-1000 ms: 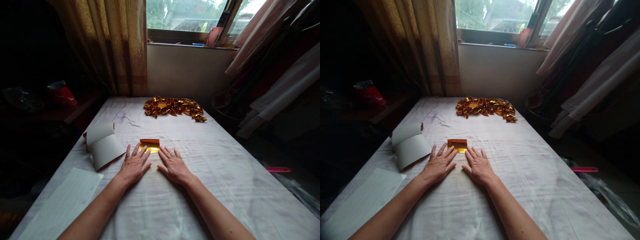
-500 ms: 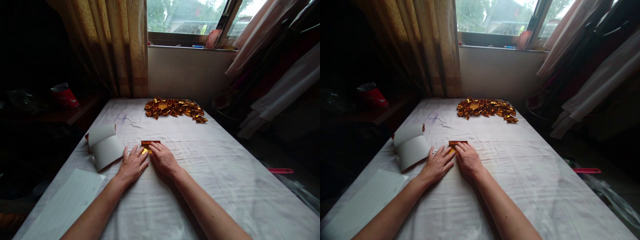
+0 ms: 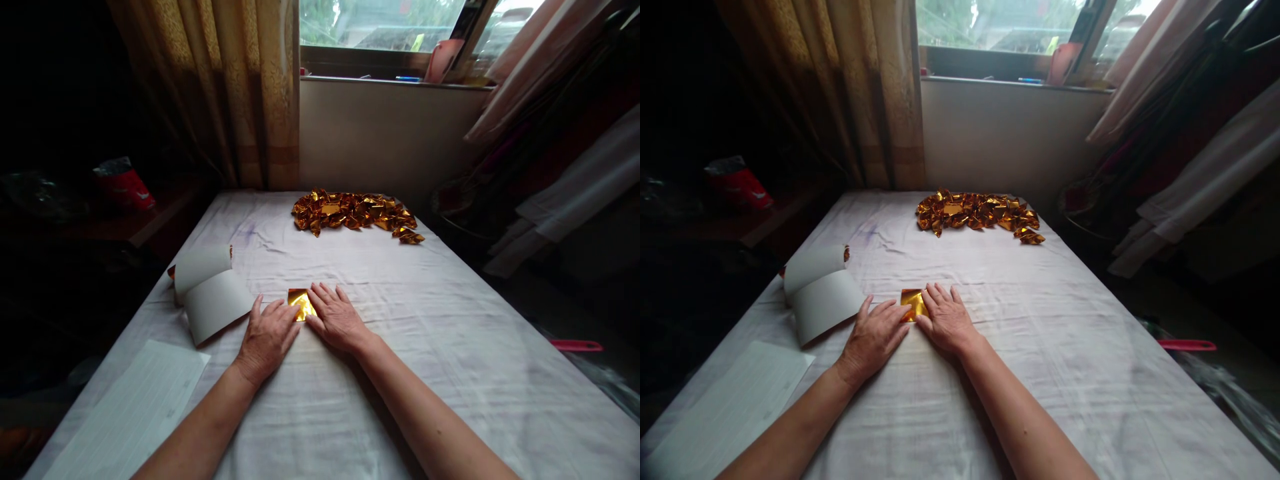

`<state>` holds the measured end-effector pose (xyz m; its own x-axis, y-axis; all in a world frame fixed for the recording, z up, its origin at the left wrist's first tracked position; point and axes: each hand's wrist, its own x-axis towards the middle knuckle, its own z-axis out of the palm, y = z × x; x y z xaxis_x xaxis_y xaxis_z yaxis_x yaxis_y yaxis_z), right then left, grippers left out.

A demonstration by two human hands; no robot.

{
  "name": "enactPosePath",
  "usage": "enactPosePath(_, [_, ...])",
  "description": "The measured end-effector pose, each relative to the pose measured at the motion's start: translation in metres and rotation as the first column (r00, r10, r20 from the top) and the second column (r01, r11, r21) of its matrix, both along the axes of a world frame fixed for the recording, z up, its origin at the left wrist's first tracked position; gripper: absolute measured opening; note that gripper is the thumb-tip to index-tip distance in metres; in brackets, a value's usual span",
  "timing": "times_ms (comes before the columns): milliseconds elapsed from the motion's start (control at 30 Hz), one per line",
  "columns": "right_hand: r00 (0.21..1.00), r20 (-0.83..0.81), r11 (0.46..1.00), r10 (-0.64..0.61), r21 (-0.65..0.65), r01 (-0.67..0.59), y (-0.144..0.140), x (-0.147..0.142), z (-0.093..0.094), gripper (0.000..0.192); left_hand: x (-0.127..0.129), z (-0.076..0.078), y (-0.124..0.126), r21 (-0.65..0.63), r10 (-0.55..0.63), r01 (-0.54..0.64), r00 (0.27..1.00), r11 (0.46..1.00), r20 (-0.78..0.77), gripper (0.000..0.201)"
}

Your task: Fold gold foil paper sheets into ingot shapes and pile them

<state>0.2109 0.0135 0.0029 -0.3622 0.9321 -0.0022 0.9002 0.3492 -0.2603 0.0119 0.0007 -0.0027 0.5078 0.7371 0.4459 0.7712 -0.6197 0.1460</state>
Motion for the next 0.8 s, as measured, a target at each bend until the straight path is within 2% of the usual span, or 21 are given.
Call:
enactPosePath(100, [0.999, -0.008, 0.999, 0.037, 0.017, -0.037, -0.012, 0.007, -0.002, 0.067, 0.002, 0.004, -0.002, 0.012, -0.076, 0.076, 0.997, 0.997, 0.003, 0.018])
enactPosePath(200, [0.999, -0.022, 0.998, 0.042, 0.037, -0.041, -0.018, 0.010, -0.003, 0.070, 0.002, 0.005, -0.001, 0.023, -0.152, 0.152, 0.988, 0.988, 0.006, 0.019])
enactPosePath(333, [0.997, -0.062, 0.997, 0.036, 0.068, -0.032, -0.019, 0.009, -0.003, 0.069, 0.003, 0.006, 0.001, 0.008, -0.171, 0.171, 0.985, 0.985, -0.016, 0.021])
enactPosePath(433, [0.994, -0.103, 0.991, 0.042, 0.128, -0.028, -0.022, 0.013, -0.001, 0.057, 0.004, 0.008, 0.001, -0.011, -0.160, 0.160, 0.987, 0.987, -0.016, 0.021])
enactPosePath(567, [0.979, -0.185, 0.968, 0.088, 0.248, -0.040, -0.026, 0.025, -0.003, 0.026, 0.006, 0.010, 0.002, -0.014, -0.157, 0.157, 0.988, 0.987, -0.011, 0.022])
enactPosePath(700, [0.954, -0.281, 0.952, 0.101, 0.307, -0.010, -0.026, 0.035, -0.009, 0.019, 0.006, 0.011, 0.004, -0.013, -0.143, 0.144, 0.989, 0.990, 0.035, 0.025])
enactPosePath(800, [0.937, -0.346, 0.949, 0.054, 0.308, 0.059, -0.024, 0.037, -0.012, 0.016, 0.004, 0.011, 0.006, -0.078, -0.153, 0.162, 0.982, 0.984, 0.106, 0.023])
